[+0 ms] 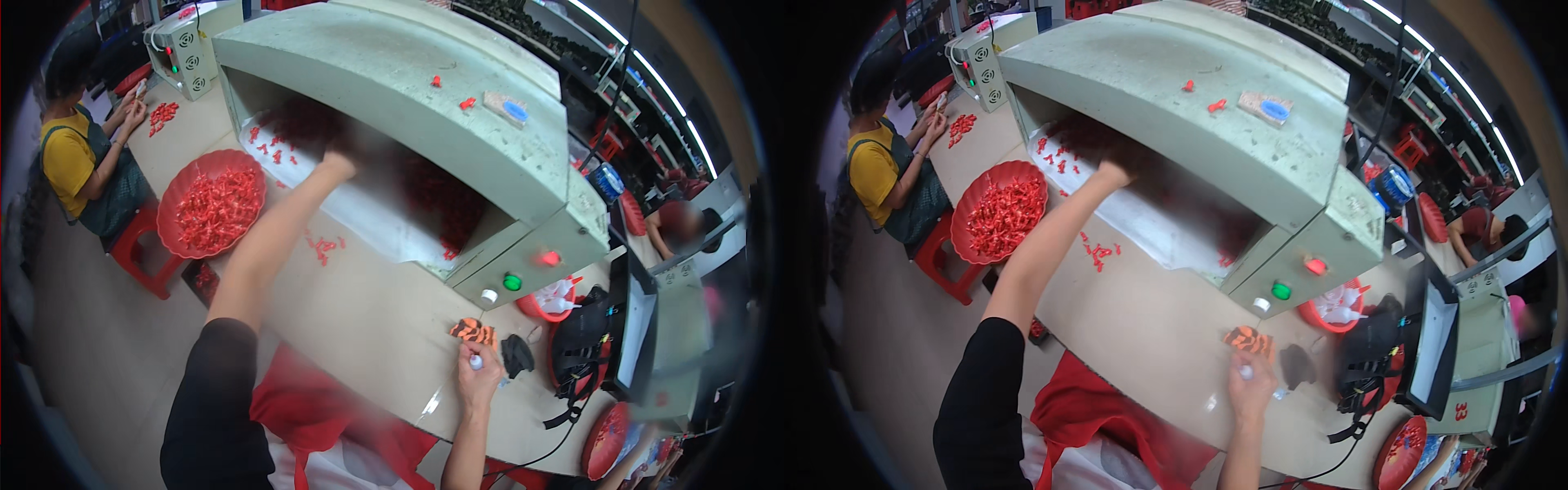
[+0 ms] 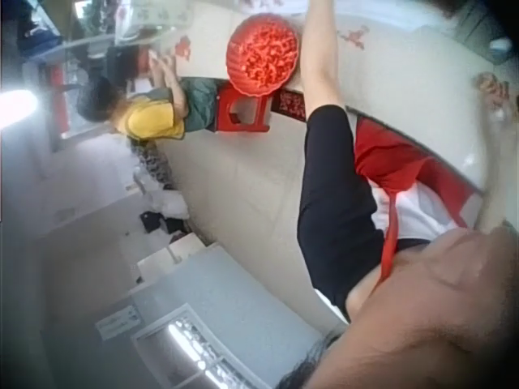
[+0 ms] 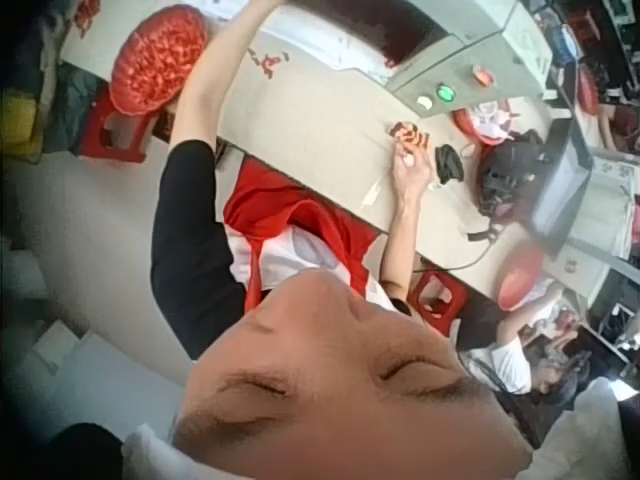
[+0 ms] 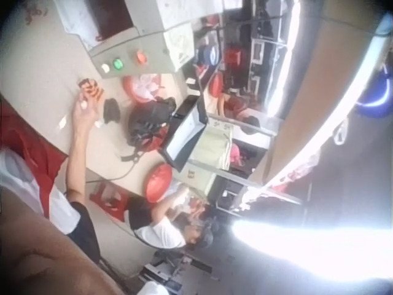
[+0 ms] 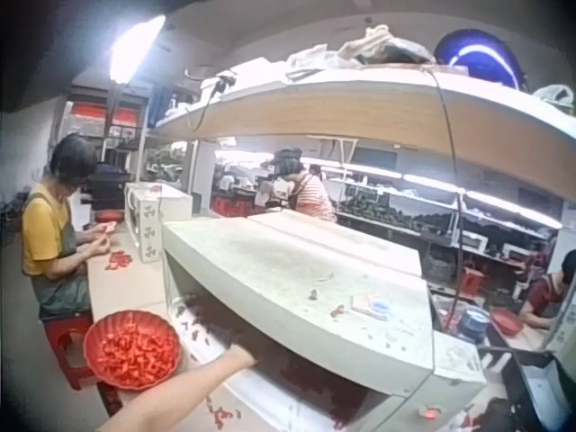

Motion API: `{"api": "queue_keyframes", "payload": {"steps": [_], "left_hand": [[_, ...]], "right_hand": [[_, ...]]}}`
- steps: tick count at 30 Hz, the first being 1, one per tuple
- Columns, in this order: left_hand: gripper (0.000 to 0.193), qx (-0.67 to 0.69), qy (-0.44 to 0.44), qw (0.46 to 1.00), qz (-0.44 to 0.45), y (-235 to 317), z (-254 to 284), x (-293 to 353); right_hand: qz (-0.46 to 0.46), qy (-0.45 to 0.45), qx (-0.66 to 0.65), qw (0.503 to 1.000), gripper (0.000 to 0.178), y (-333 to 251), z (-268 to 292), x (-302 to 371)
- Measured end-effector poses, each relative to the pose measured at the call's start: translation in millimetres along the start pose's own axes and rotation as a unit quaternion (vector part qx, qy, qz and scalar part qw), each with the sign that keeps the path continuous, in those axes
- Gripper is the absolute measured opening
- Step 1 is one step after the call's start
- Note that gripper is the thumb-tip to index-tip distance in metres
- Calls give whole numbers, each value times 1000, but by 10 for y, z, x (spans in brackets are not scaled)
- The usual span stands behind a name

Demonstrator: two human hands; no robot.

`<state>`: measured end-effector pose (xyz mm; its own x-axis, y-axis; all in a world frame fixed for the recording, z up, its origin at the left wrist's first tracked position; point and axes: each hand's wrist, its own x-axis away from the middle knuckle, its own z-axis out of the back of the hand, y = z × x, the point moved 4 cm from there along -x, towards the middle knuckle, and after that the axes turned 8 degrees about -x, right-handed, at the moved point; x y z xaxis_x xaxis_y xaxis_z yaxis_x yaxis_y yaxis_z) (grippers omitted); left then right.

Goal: The person applies glue from a bottle to small red plastic components, then attaches them to a base object.

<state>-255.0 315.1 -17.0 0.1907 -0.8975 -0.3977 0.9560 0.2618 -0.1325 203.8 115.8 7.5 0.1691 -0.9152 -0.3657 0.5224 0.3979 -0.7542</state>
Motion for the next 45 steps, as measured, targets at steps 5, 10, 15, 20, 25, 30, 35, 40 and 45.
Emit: {"api": "queue_keyframes", "payload": {"steps": [5, 10, 15, 20, 25, 30, 35, 40, 45], "left_hand": [[32, 149, -2, 987, 60, 470, 122, -90], [31, 301, -26, 946, 120, 336, 620, 479], [24, 869, -178, 397, 234, 1104, 1320, 1867], [27, 915, -305, 175, 200, 1637, 1717, 2522], [36, 909, -244, 293, 171, 1875, 2072, 2530], [39, 894, -277, 319, 148, 1994, 2088, 2657], [33, 893, -283, 299, 181, 1974, 2114, 2767], [32, 897, -275, 301, 172, 1945, 2135, 2784], [30, 900, -272, 302, 158, 1921, 2118, 2773]], "right_hand": [[-3, 43, -4, 999, 9, 61, 63, 70], [27, 28, -4, 999, 11, -39, 88, 121], [-191, -10, -238, 952, 21, 119, 147, 219], [-136, -53, -348, 926, 38, -185, 79, 201], [-172, 22, -429, 887, 34, -615, 323, 247], [31, 114, -237, 964, 34, -995, 570, 380], [209, 50, -103, 971, 33, -1196, 541, 406], [146, 59, -122, 980, 29, -1234, 503, 392], [146, 65, -127, 979, 27, -1246, 470, 355]]}}
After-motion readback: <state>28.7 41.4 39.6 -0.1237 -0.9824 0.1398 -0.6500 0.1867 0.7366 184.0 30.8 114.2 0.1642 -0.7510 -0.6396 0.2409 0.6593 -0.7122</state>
